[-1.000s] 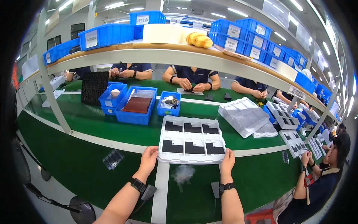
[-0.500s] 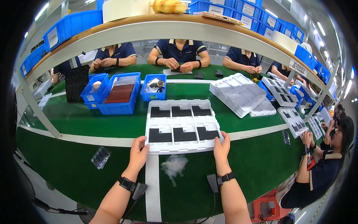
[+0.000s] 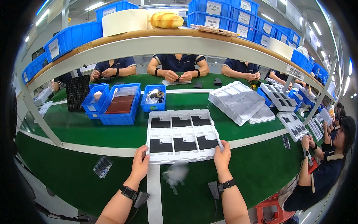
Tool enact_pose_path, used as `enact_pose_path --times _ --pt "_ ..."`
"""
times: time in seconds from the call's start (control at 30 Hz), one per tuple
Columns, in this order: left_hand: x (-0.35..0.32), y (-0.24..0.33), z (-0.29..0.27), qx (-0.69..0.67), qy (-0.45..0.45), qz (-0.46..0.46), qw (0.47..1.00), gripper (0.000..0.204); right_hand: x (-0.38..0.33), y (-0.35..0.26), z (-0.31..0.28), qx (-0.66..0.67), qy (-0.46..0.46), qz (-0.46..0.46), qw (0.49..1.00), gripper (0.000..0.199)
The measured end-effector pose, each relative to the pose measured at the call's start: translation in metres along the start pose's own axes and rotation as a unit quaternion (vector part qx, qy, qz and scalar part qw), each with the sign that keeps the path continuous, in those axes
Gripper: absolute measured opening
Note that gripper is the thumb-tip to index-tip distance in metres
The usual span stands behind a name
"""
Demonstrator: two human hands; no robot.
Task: The person picks up a black component, peels a film from a small adhesive strip, and presses the strip onto the component before placing it into a white tray. They then repeat this process with a new component and slide the tray across the table.
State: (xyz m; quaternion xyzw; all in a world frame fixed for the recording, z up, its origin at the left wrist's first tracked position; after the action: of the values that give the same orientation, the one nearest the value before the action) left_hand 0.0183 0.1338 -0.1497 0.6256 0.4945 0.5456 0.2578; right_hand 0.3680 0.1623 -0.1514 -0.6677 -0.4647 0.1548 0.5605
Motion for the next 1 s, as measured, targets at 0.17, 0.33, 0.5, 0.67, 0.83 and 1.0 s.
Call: enact_pose_path --times 0.17,0.33,0.5,0.67,0.83,1.0 --pt "0.003 0.018 0.000 0.105 0.013 0.086 0.991 0.036 0.023 0.024 -0.014 0.009 -0.003 -0.006 1.000 0.024" --pt "0.002 0.013 -0.013 0.132 0.048 0.053 0.989 0.034 0.008 0.002 0.002 -0.040 -0.018 0.002 0.999 0.034" --pt "-0.002 -0.017 -0.002 0.049 0.013 -0.002 0.999 0.039 0.003 -0.006 -0.005 -0.067 -0.028 0.005 0.997 0.036" --pt "0.004 -0.030 0.000 -0.045 -0.021 -0.039 0.998 0.044 0.001 -0.012 -0.010 -0.050 -0.024 0.011 0.998 0.036" --pt "0.000 -0.038 -0.007 -0.011 0.000 -0.025 1.000 0.040 0.001 -0.011 0.006 -0.080 -0.032 0.025 0.996 0.036" --pt "0.001 -0.002 0.012 0.088 -0.012 -0.028 0.996 0.038 0.013 0.012 -0.012 -0.075 -0.024 0.023 0.997 0.036"
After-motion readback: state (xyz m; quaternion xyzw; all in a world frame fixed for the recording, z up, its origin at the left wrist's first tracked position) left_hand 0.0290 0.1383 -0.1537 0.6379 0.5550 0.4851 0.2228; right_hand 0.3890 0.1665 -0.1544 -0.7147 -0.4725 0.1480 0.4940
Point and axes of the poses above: each hand's wrist, its own x-axis towards the middle knuckle, its own z-axis out of the palm, y = z × x, the point moved 6 cm from there along x, towards the middle knuckle, and after that the axes turned 5 degrees about z, right-handed, at the moved point
